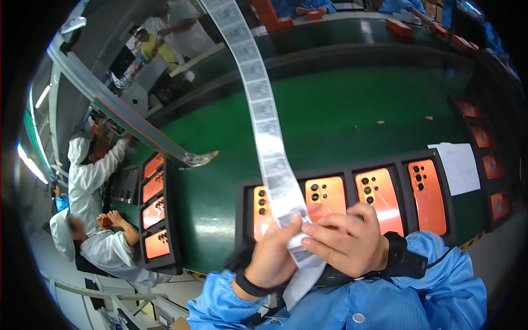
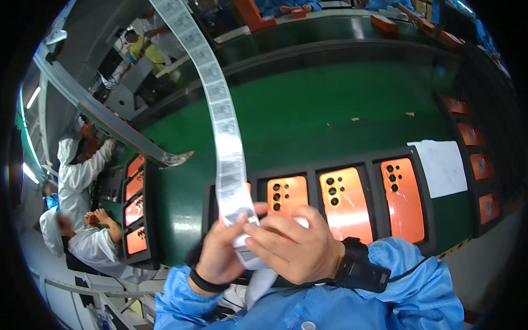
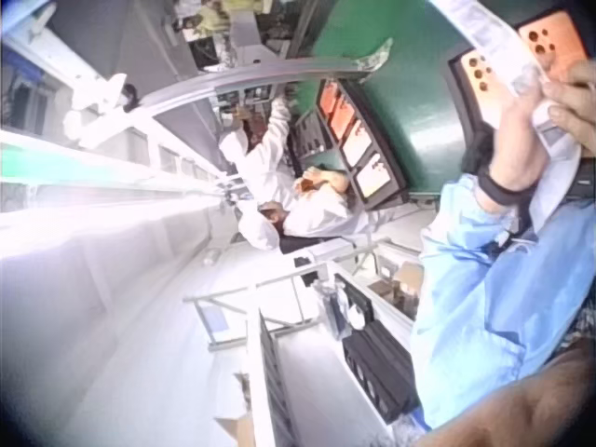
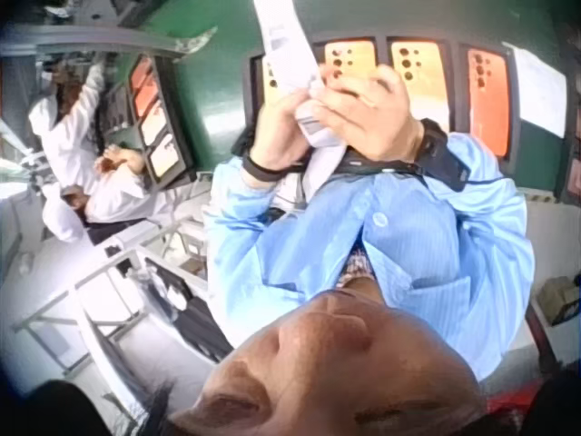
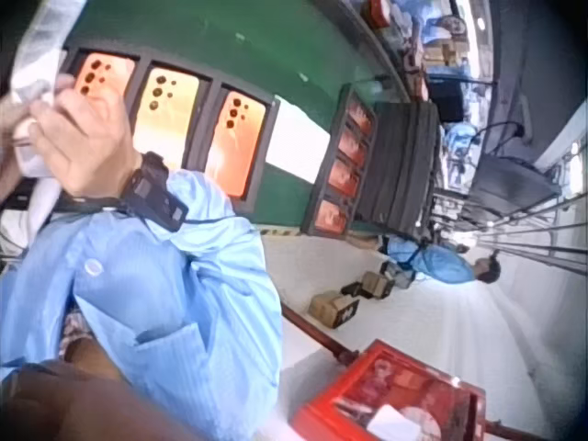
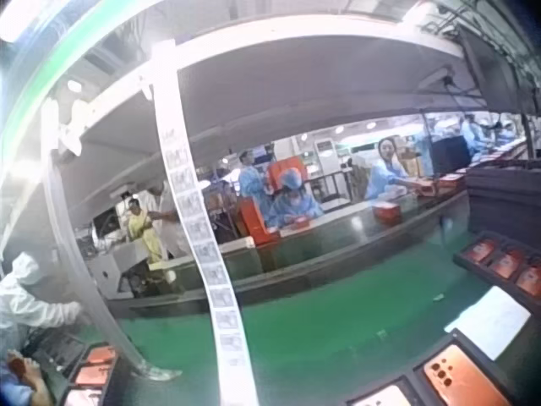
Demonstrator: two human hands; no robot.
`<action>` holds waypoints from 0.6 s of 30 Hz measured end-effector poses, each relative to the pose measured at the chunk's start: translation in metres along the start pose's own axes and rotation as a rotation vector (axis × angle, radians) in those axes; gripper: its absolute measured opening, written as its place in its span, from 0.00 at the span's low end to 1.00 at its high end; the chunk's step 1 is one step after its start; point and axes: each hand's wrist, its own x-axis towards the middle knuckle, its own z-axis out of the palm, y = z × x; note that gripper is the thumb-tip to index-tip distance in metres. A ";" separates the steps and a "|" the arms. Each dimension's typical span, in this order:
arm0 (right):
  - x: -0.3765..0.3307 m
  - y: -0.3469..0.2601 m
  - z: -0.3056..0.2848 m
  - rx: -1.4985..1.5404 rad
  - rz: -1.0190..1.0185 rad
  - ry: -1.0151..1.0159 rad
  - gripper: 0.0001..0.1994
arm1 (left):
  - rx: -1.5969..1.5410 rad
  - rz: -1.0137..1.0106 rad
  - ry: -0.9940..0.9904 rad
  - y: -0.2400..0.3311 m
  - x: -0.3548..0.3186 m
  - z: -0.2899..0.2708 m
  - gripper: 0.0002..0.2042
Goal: Applying regulatory labels to the back of orange mobile phones on an assembly line.
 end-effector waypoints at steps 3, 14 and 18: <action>0.011 0.006 -0.014 0.394 0.349 0.051 0.13 | 0.160 0.053 -0.038 0.033 0.014 -0.011 0.14; 0.001 0.046 -0.062 0.368 0.373 -0.036 0.16 | 1.753 0.171 -0.607 0.024 0.019 -0.027 0.13; 0.002 0.050 -0.071 0.375 0.358 -0.058 0.13 | 1.928 0.340 -0.631 0.006 0.009 -0.024 0.14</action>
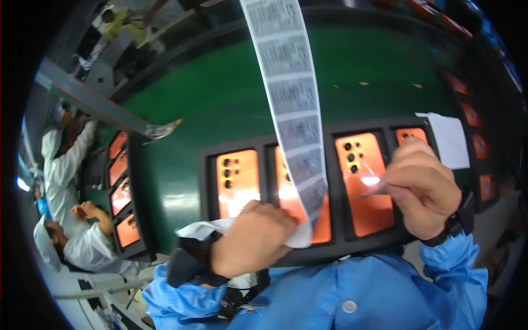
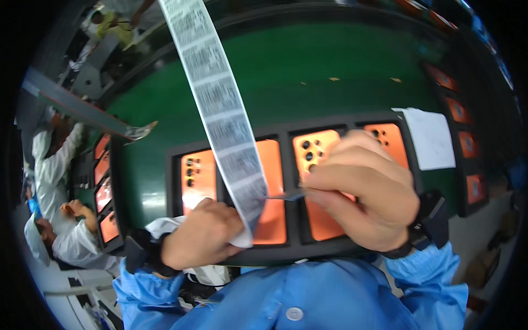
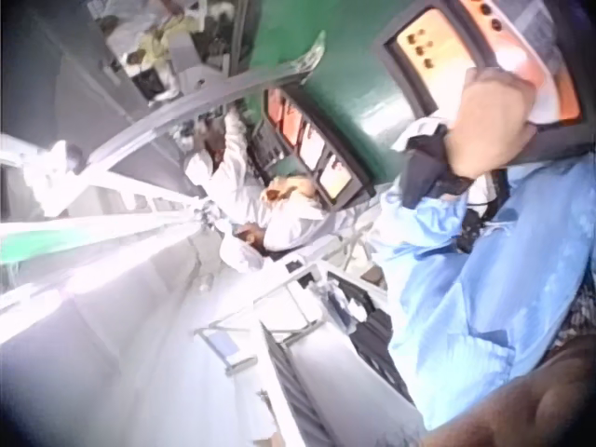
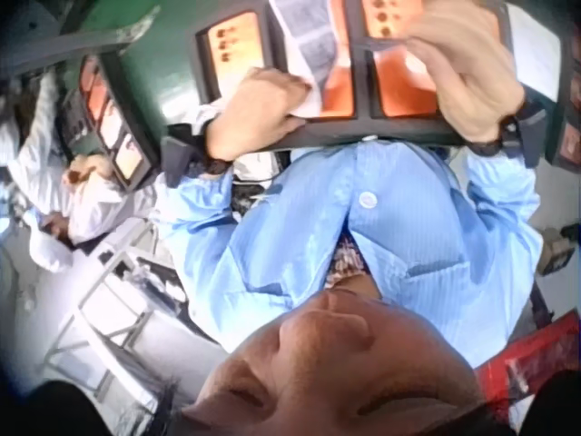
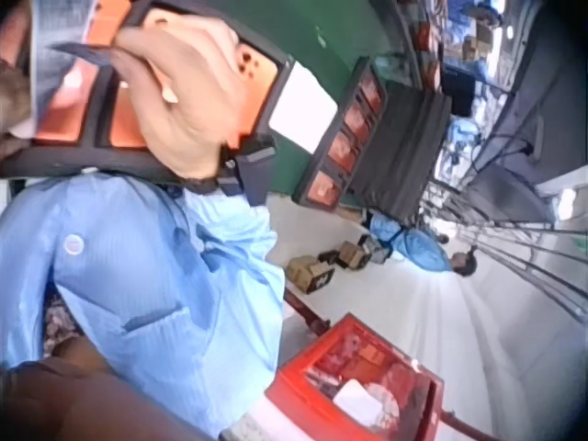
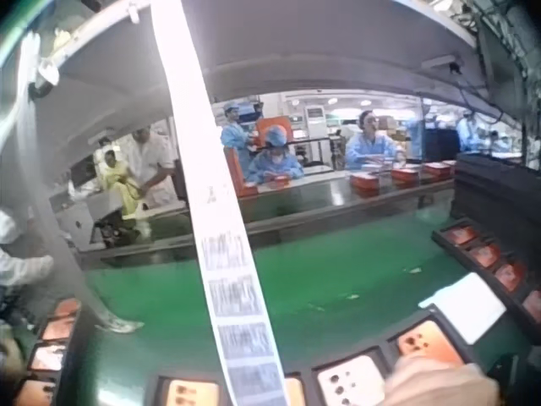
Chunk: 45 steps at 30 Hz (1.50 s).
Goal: Applying regulatory labels to the back of orange mobile phones on an assembly line.
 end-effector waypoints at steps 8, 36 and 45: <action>-0.010 0.004 -0.011 0.032 0.032 0.012 0.08 | 0.330 0.130 0.431 0.009 0.007 0.039 0.06; -0.026 0.028 -0.013 0.925 0.599 0.010 0.07 | 0.201 0.332 0.124 -0.023 0.035 0.012 0.06; -0.029 0.019 0.018 0.712 0.598 -0.646 0.04 | 0.157 0.066 0.403 -0.063 0.085 -0.003 0.07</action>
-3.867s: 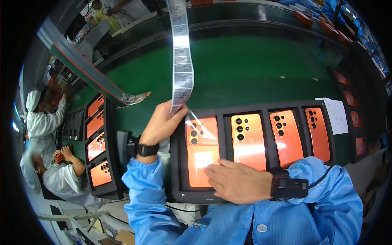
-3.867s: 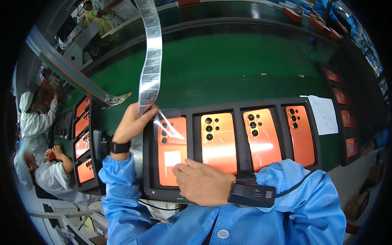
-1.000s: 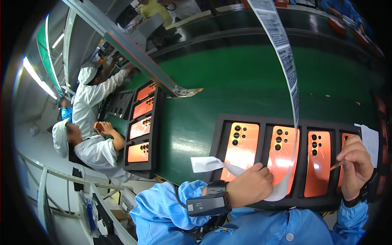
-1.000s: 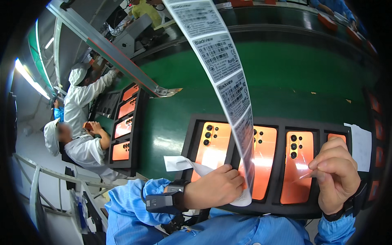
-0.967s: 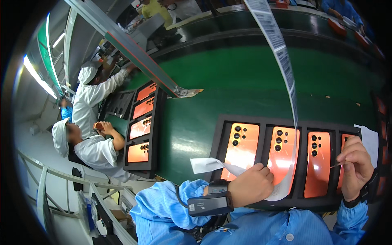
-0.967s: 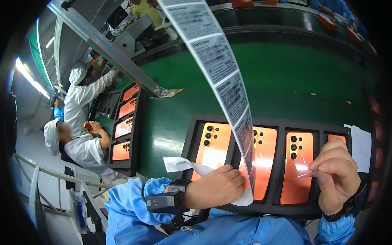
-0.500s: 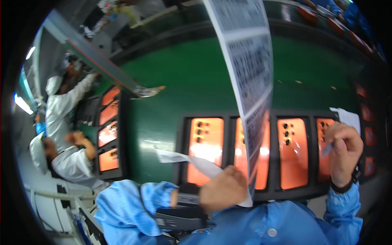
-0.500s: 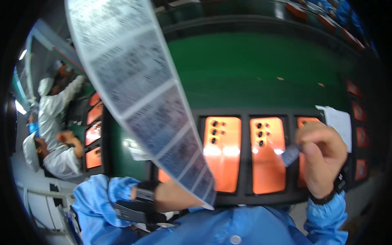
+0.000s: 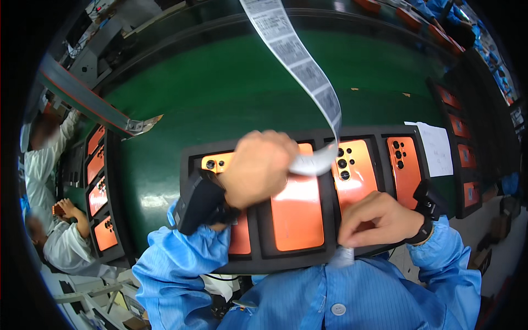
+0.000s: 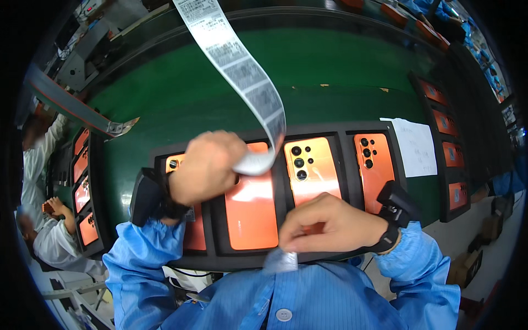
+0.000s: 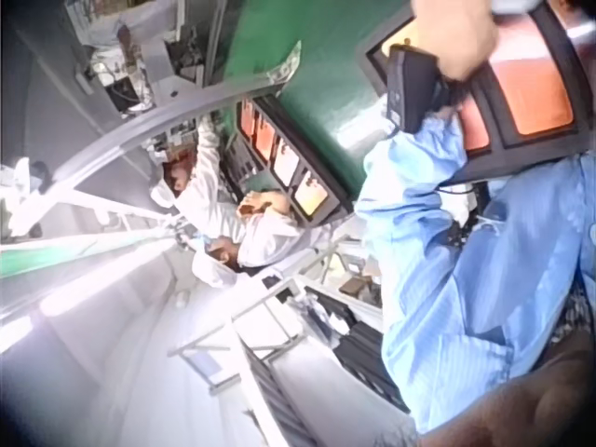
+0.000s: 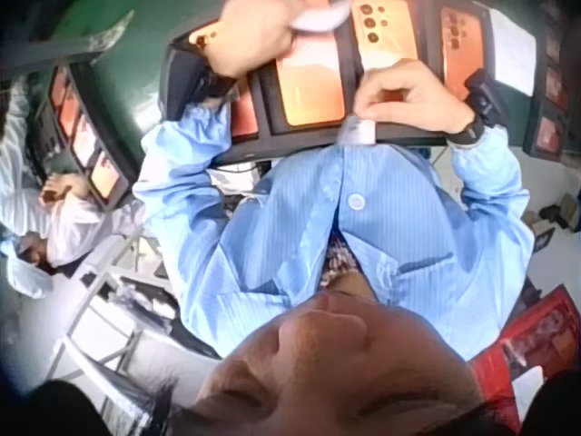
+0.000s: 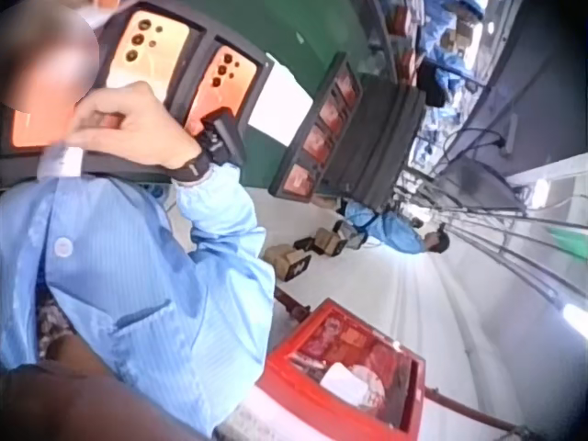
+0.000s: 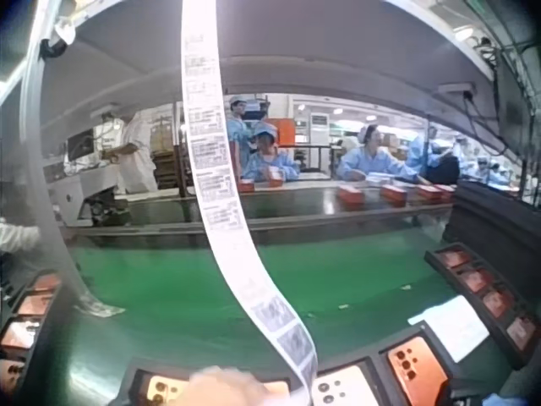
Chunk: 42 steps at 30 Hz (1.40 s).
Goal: Applying regulatory labels to the back of orange mobile phones on an assembly line.
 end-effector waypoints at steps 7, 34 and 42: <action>0.046 0.037 0.023 -0.600 -0.265 0.334 0.05 | -0.562 -0.323 0.170 -0.027 0.004 0.006 0.05; 0.056 0.048 0.015 -0.838 -0.265 0.277 0.07 | -0.906 -0.462 0.157 -0.033 0.001 0.003 0.07; 0.056 0.049 0.017 -0.823 -0.283 0.298 0.07 | -0.869 -0.462 0.105 -0.034 -0.001 0.001 0.06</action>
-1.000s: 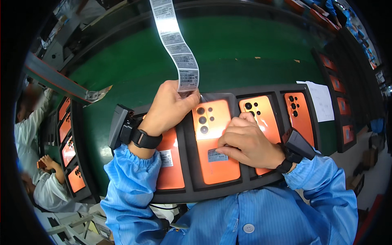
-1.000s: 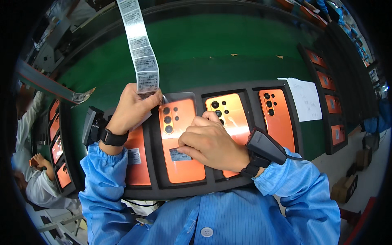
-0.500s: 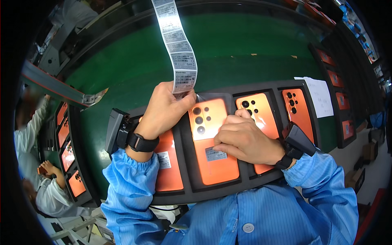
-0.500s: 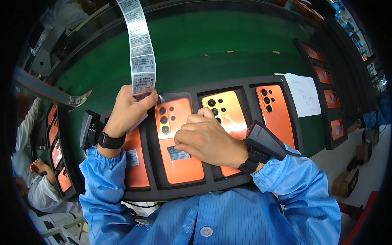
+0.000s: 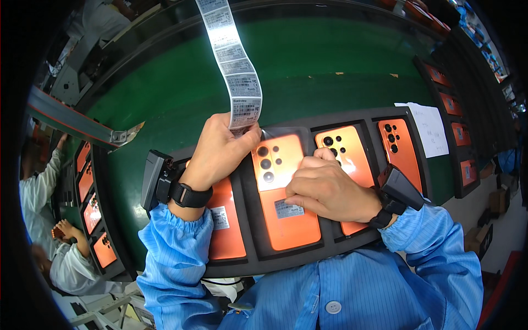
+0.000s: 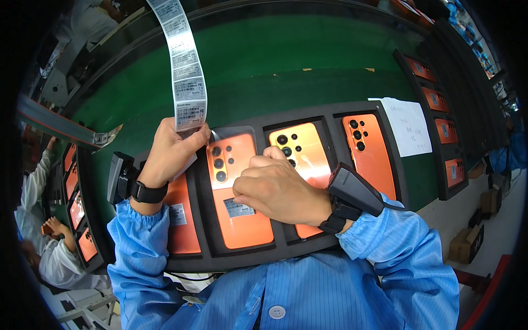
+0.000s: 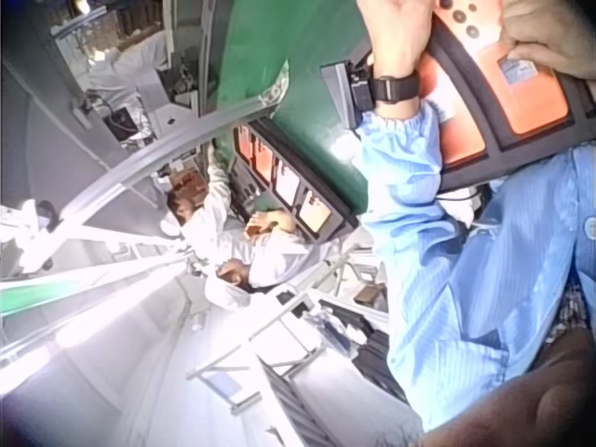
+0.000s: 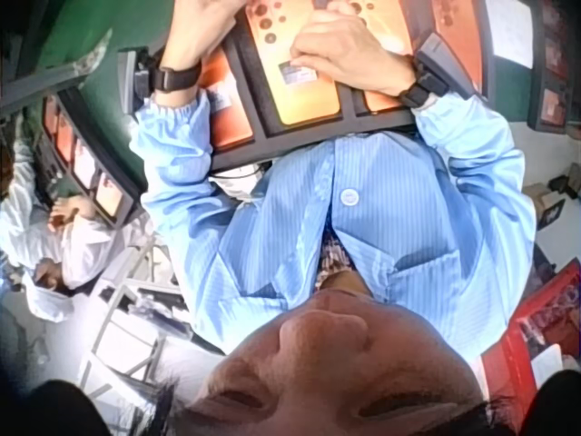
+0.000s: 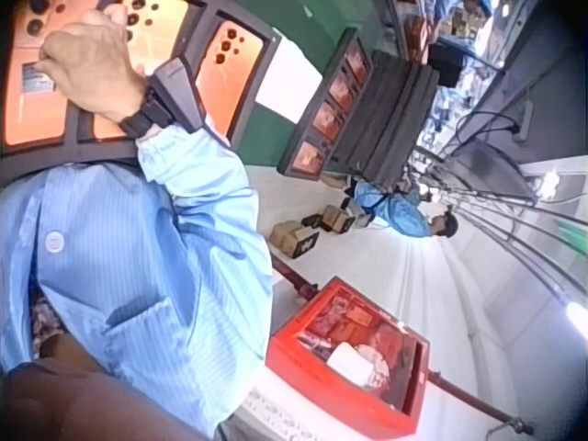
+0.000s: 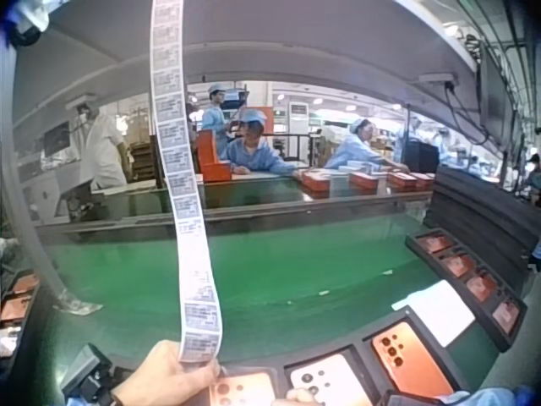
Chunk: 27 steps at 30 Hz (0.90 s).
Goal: Applying regulatory labels to the back of orange mobile phones on an assembly line.
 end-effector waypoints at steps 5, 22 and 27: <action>0.000 -0.001 0.000 0.000 0.002 -0.011 0.06 | -0.008 -0.007 -0.006 0.000 0.000 0.000 0.06; -0.001 -0.003 0.003 -0.135 -0.090 0.046 0.06 | -0.007 0.019 -0.011 -0.001 0.000 0.000 0.07; 0.001 -0.013 0.007 -0.474 -0.124 0.060 0.05 | -0.039 0.024 -0.013 -0.005 -0.001 -0.001 0.07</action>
